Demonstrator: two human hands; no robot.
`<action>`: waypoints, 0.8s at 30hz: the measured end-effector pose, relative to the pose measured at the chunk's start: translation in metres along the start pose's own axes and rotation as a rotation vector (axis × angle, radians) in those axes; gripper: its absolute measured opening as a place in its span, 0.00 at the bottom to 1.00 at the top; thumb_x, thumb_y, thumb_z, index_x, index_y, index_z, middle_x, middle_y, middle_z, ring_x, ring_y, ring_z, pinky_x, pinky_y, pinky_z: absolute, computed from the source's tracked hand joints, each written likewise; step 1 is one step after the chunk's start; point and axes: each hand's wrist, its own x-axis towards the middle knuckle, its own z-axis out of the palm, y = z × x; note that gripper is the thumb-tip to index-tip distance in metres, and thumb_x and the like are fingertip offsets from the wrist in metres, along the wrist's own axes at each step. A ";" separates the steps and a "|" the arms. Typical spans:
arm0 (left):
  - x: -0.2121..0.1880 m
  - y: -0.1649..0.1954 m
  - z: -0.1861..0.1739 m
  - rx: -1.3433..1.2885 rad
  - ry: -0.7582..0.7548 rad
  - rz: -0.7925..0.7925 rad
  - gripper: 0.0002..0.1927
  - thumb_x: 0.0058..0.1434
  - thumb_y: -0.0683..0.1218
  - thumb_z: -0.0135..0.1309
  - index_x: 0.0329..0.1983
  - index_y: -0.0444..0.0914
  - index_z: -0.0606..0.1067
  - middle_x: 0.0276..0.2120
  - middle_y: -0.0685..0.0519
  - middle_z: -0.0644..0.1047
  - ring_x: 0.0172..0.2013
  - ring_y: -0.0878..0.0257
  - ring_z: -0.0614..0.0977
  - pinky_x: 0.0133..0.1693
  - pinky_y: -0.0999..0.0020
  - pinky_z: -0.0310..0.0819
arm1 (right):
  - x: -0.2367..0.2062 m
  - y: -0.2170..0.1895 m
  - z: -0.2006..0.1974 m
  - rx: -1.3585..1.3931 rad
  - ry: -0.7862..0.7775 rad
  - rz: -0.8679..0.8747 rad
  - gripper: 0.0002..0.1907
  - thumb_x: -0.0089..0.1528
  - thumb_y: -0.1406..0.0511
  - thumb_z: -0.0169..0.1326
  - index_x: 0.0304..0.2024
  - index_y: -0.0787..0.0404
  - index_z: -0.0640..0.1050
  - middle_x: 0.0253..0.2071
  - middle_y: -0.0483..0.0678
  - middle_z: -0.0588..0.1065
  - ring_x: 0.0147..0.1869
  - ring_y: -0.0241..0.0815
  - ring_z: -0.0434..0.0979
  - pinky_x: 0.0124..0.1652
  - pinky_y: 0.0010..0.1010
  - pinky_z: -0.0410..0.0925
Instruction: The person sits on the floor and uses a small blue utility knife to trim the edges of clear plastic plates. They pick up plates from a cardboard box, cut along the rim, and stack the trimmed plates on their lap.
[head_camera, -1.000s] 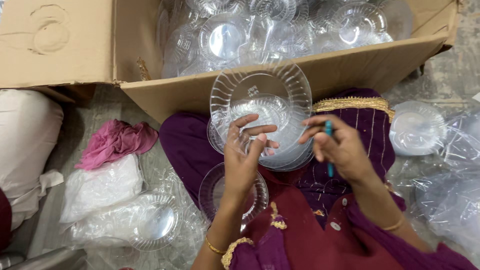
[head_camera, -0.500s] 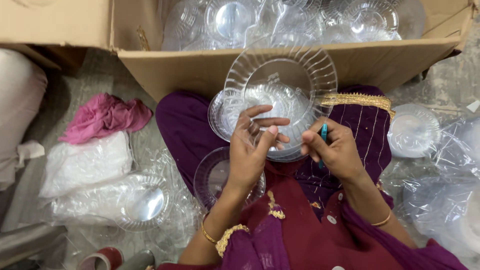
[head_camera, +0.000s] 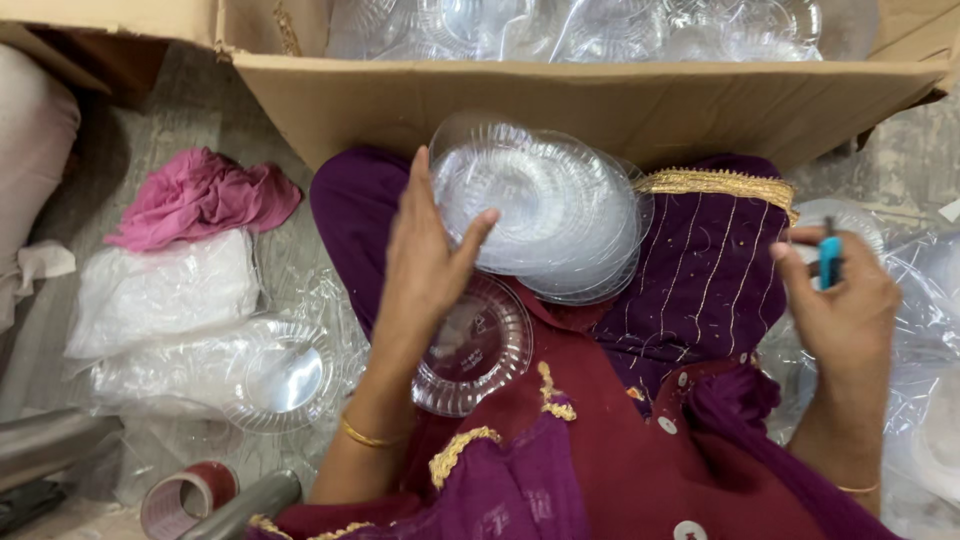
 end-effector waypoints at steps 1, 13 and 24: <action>-0.006 -0.008 -0.002 -0.008 -0.096 -0.102 0.37 0.64 0.53 0.64 0.65 0.28 0.62 0.56 0.29 0.72 0.53 0.37 0.76 0.54 0.46 0.71 | -0.001 0.008 -0.006 -0.054 0.045 -0.035 0.13 0.66 0.65 0.64 0.48 0.68 0.80 0.41 0.54 0.78 0.36 0.38 0.74 0.36 0.30 0.67; -0.096 -0.056 -0.030 -0.084 -0.437 -0.364 0.09 0.54 0.41 0.63 0.38 0.36 0.78 0.31 0.48 0.79 0.32 0.54 0.83 0.37 0.56 0.76 | -0.004 0.041 0.030 0.302 -0.090 -0.036 0.11 0.75 0.63 0.61 0.52 0.65 0.76 0.42 0.45 0.76 0.42 0.32 0.74 0.45 0.24 0.68; -0.075 -0.004 -0.078 -0.132 -0.276 -0.303 0.05 0.69 0.38 0.56 0.46 0.36 0.78 0.38 0.49 0.86 0.35 0.63 0.89 0.33 0.67 0.80 | -0.040 -0.099 0.035 0.117 -0.353 -0.347 0.17 0.70 0.59 0.60 0.55 0.64 0.79 0.44 0.50 0.81 0.41 0.38 0.81 0.41 0.30 0.72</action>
